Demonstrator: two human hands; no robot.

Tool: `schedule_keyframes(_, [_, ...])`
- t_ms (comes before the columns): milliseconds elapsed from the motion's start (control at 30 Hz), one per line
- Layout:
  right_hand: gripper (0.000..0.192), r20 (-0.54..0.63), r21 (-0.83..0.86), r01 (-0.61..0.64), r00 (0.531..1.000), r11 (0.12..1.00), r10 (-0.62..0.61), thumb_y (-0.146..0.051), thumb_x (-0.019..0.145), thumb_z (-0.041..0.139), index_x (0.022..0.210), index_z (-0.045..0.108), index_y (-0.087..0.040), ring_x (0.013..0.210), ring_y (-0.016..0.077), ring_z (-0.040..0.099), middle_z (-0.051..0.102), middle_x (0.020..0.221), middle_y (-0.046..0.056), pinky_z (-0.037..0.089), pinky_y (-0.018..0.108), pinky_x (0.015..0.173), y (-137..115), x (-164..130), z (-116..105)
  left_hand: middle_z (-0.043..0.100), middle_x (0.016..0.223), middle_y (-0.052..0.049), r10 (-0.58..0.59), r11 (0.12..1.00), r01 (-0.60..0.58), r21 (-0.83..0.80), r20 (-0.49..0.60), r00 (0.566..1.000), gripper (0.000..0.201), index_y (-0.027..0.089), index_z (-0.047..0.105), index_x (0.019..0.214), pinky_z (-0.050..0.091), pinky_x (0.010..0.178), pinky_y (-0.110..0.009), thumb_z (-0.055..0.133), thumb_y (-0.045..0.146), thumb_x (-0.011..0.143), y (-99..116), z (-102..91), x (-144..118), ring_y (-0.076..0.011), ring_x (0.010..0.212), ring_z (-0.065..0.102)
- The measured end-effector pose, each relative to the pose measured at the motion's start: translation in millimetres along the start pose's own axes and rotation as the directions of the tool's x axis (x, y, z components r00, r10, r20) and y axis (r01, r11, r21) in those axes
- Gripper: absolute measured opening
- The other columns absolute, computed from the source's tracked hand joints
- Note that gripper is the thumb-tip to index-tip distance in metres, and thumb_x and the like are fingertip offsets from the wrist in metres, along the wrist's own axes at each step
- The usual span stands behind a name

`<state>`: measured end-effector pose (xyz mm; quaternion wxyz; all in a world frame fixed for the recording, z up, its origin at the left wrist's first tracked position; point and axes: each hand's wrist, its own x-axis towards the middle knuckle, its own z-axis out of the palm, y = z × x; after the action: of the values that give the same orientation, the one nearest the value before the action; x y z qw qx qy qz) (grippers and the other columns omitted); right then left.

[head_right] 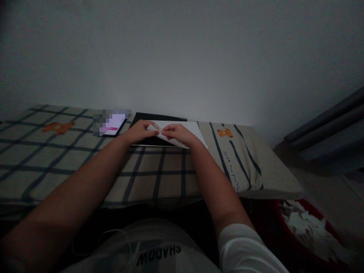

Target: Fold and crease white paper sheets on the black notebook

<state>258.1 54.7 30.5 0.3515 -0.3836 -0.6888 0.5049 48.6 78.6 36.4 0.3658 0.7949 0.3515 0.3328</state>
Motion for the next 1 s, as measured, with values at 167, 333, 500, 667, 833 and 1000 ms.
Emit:
schedule_keyframes(167, [0.025, -0.011, -0.032, -0.003, 1.0, 0.999, 0.002, -0.036, 0.069, 0.07, 0.08, 0.066, -0.014, 0.064, 0.0096, 0.048, 0.059, 0.072, 0.0, 0.037, 0.024, 0.061, -3, -1, 1, 0.065, 0.069, 0.0, -0.019, 1.0, 0.017, 0.023, 0.056, 0.998, 0.026, 0.013, 0.07, 0.079, 0.044, 0.063, -0.023, 0.068, 0.036, 0.067, 3, -0.6, -2, -0.0122, 0.063, 0.056])
schedule_keyframes(333, [0.024, -0.003, -0.045, -0.006, 1.0, 0.999, 0.006, -0.035, 0.07, 0.069, 0.081, 0.066, -0.014, 0.065, 0.01, 0.048, 0.058, 0.071, -0.001, 0.037, 0.025, 0.062, -4, -1, 2, 0.065, 0.067, 0.0, -0.024, 0.999, 0.022, 0.049, 0.036, 0.999, 0.026, 0.014, 0.071, 0.08, 0.044, 0.063, -0.023, 0.069, 0.036, 0.066, 7, 0.4, -3, -0.0123, 0.063, 0.056])
schedule_keyframes(500, [0.026, 0.023, -0.075, 0.045, 0.999, 0.996, -0.043, -0.037, 0.072, 0.067, 0.083, 0.065, -0.014, 0.066, 0.0102, 0.048, 0.057, 0.074, 0.0, 0.037, 0.025, 0.064, -2, 0, 3, 0.065, 0.067, 0.0, 0.001, 0.999, -0.003, 0.046, 0.033, 0.999, 0.025, 0.014, 0.07, 0.077, 0.046, 0.07, -0.025, 0.068, 0.036, 0.066, 11, 1.3, -3, -0.0137, 0.068, 0.058])
schedule_keyframes(667, [0.024, 0.053, -0.126, 0.079, 0.996, 0.989, -0.073, -0.039, 0.075, 0.064, 0.079, 0.063, -0.015, 0.065, 0.0105, 0.045, 0.054, 0.07, -0.002, 0.036, 0.024, 0.062, -2, 1, 3, 0.065, 0.068, 0.0, 0.012, 0.999, -0.013, 0.035, 0.031, 0.999, 0.025, 0.014, 0.07, 0.076, 0.045, 0.073, -0.027, 0.067, 0.036, 0.066, 10, 0.8, -3, -0.0145, 0.07, 0.059])
schedule_keyframes(833, [0.025, 0.027, -0.073, 0.033, 0.999, 0.997, -0.031, -0.038, 0.073, 0.066, 0.083, 0.064, -0.015, 0.066, 0.0109, 0.047, 0.057, 0.073, -0.001, 0.037, 0.025, 0.063, -4, -1, 2, 0.065, 0.068, 0.0, 0.009, 0.998, -0.008, 0.062, -0.005, 1.0, 0.028, 0.014, 0.071, 0.078, 0.044, 0.068, -0.025, 0.067, 0.039, 0.067, 7, -0.6, -3, -0.0144, 0.068, 0.058])
schedule_keyframes(1000, [0.025, 0.032, -0.099, 0.018, 0.999, 0.995, -0.015, -0.039, 0.072, 0.066, 0.081, 0.065, -0.015, 0.065, 0.0109, 0.047, 0.057, 0.07, 0.0, 0.038, 0.025, 0.063, -2, -2, -1, 0.066, 0.069, 0.0, -0.014, 0.999, 0.012, 0.048, 0.033, 0.999, 0.026, 0.014, 0.07, 0.076, 0.045, 0.068, -0.025, 0.068, 0.037, 0.066, 10, -1.2, -3, -0.0141, 0.067, 0.058])
